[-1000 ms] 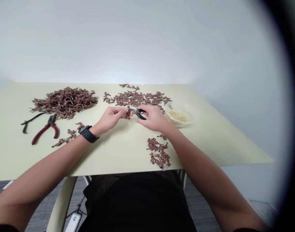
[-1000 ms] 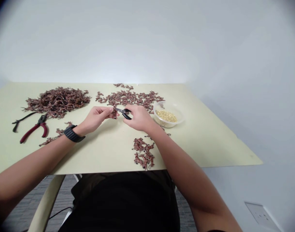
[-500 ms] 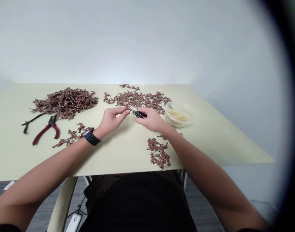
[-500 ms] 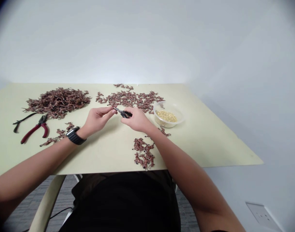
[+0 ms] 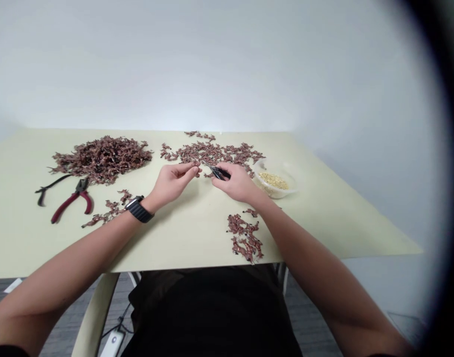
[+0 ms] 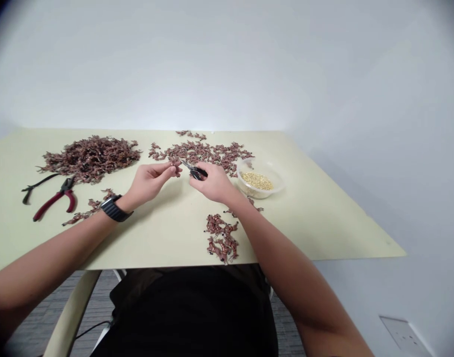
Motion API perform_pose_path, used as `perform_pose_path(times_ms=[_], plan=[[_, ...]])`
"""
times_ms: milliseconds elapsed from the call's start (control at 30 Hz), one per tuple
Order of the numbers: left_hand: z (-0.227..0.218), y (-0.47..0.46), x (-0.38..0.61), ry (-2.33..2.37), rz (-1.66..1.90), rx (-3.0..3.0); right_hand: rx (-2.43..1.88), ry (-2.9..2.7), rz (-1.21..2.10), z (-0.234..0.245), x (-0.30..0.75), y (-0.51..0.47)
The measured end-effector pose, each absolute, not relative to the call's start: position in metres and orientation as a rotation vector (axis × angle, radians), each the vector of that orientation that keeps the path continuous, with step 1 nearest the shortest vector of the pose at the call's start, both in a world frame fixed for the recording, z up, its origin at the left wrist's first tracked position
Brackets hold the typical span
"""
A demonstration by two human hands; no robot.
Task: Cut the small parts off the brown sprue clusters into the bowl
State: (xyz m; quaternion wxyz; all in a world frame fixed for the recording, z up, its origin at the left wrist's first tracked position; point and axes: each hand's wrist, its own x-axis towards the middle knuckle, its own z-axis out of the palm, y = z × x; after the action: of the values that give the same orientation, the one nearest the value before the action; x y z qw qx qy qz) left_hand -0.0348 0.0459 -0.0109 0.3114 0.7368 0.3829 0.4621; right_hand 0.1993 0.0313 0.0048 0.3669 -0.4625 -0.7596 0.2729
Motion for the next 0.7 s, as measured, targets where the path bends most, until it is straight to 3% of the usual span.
perform_pose_path(times_ms=[133,333,700], plan=[[-0.006,0.045,-0.034,0.92,1.117,1.831,-1.172,-2.065,0.478,0.002,0.203,0.034],[0.0,0.038,-0.031,0.836,1.048,1.774,-1.129,-2.137,0.425,0.002,0.205,0.034],[-0.006,0.039,-0.032,0.965,1.207,1.908,-1.162,-1.991,0.78,0.001,0.196,0.03]])
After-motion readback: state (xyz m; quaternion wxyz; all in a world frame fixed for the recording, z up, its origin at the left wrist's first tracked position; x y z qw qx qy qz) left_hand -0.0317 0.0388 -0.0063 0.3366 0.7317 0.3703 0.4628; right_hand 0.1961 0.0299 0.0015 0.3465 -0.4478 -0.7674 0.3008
